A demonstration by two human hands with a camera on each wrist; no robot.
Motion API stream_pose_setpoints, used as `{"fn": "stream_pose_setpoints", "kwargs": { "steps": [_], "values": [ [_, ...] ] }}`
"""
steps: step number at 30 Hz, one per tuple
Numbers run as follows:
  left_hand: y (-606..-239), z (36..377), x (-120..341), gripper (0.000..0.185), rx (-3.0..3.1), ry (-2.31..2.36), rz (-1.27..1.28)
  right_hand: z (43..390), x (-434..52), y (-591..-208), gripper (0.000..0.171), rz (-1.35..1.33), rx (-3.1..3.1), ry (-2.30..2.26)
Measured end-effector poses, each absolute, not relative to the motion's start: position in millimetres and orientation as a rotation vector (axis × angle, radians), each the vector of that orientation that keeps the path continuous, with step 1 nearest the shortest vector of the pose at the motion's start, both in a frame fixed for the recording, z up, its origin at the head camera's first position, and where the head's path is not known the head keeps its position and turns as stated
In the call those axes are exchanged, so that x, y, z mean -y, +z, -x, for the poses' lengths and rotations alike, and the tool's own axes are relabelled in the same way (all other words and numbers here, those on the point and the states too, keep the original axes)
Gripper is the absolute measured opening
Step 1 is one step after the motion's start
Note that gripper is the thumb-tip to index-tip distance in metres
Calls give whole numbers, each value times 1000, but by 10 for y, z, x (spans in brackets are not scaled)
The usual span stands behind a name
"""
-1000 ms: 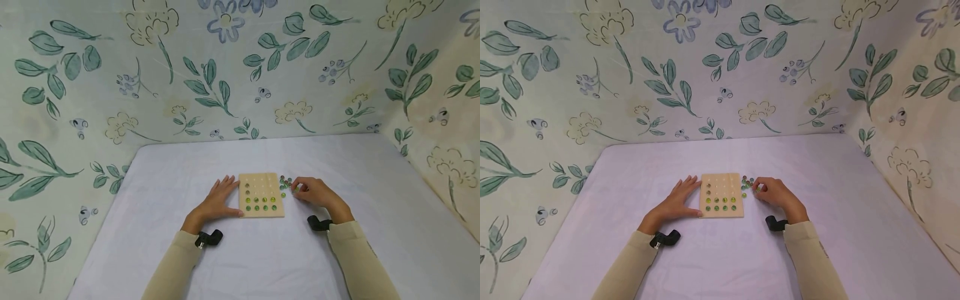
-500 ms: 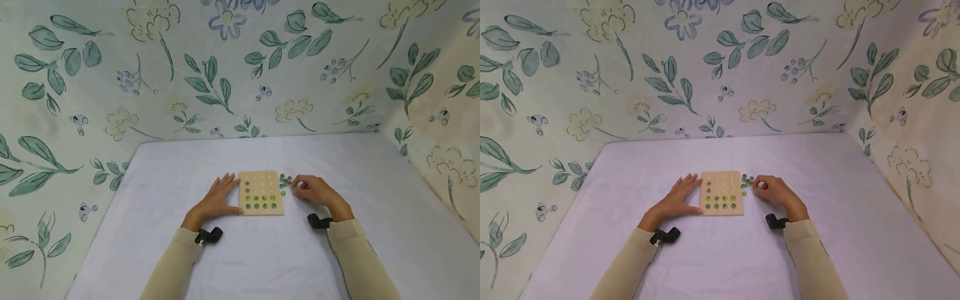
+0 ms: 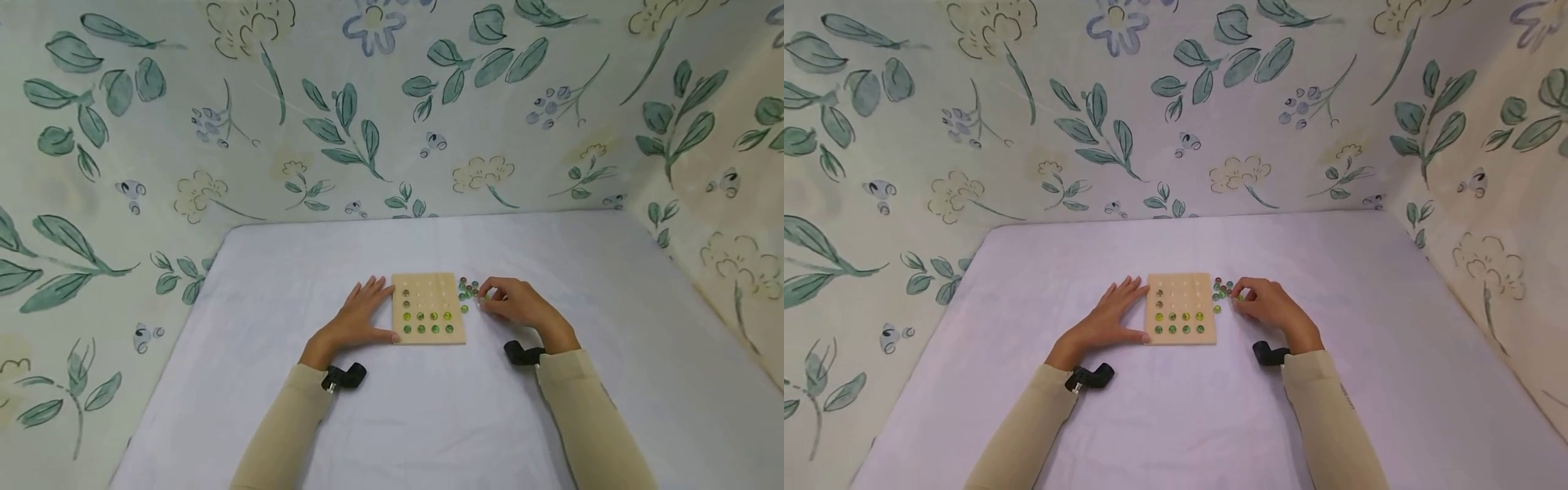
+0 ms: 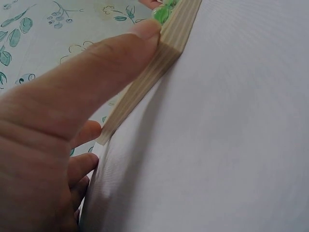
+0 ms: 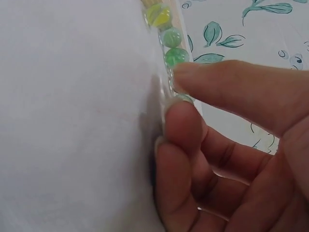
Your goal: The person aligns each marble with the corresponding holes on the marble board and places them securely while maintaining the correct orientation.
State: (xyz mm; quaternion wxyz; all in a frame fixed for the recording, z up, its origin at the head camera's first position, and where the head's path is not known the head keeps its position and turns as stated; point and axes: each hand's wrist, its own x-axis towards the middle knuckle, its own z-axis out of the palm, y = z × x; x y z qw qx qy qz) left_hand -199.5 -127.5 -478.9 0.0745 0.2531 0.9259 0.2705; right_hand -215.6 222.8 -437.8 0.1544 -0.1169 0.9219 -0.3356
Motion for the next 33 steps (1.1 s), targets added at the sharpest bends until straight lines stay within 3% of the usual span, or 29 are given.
{"fn": "stream_pose_setpoints", "kwargs": {
  "steps": [33],
  "values": [
    [-4770,1976,1287,107,-2758,811,-709,2176,-1924,-4276,16,368,-2590,-1127]
  ]
}}
